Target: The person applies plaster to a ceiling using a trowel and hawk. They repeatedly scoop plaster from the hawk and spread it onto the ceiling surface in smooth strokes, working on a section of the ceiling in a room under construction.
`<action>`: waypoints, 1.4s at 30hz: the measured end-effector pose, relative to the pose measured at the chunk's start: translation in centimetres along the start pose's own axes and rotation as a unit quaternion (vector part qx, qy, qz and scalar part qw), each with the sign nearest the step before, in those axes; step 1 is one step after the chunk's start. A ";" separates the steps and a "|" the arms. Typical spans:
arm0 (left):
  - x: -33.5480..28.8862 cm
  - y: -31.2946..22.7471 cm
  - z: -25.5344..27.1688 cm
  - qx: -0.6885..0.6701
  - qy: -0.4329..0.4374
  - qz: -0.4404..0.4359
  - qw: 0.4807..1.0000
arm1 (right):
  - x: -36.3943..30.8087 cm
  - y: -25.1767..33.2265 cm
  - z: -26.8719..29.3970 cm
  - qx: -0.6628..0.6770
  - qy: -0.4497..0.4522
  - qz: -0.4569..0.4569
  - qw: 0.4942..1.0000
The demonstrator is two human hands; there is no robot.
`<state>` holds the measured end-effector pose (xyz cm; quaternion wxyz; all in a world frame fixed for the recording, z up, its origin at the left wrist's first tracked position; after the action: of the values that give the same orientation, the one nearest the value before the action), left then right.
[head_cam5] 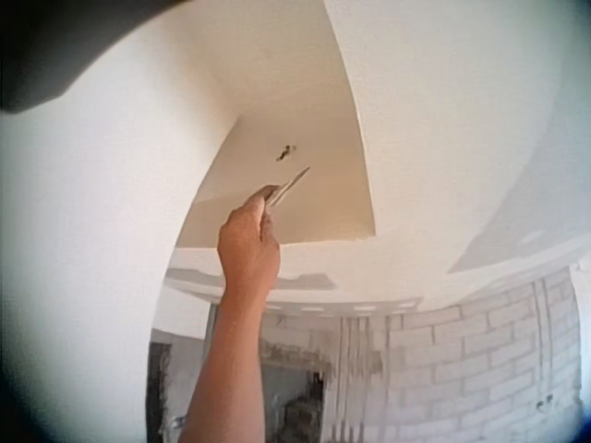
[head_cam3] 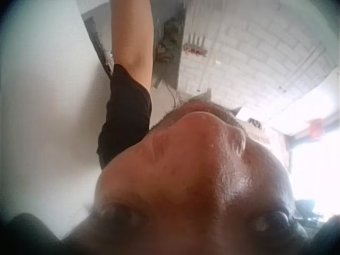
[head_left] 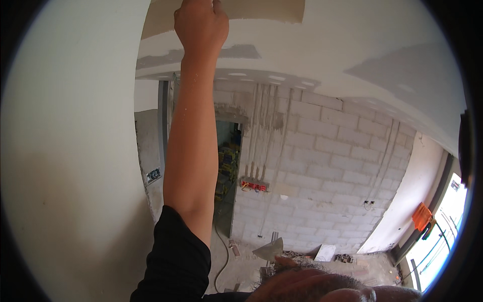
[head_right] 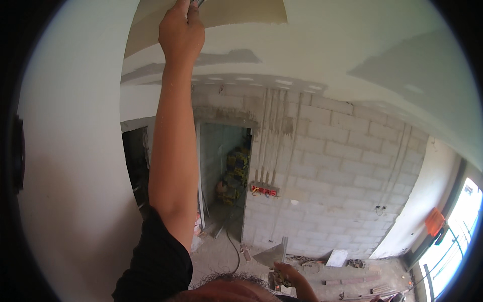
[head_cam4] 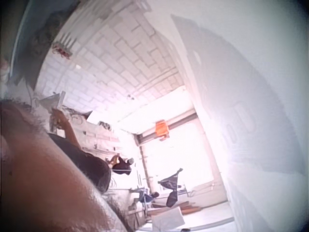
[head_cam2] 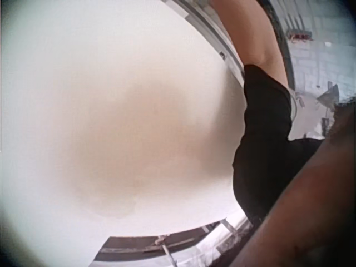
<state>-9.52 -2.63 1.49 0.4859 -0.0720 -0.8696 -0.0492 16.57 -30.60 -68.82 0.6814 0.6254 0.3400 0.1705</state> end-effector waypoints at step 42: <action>5.5 -3.8 -8.3 0.138 0.081 -0.207 0.965 | 0.3 -5.3 2.5 0.147 -0.015 -0.069 0.987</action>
<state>-6.06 -7.23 10.49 0.5393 0.1815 -0.8216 -0.0343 17.44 -33.10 -74.07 0.5975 0.6962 0.3929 0.0622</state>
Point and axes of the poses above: each hand's wrist, its own x-axis towards the middle knuckle, its own z-axis out of the back of the hand, y = z × x, the point moved 6 cm from there along x, towards the middle knuckle, and after that the axes turned 2 degrees about z, right-handed, at the moved point
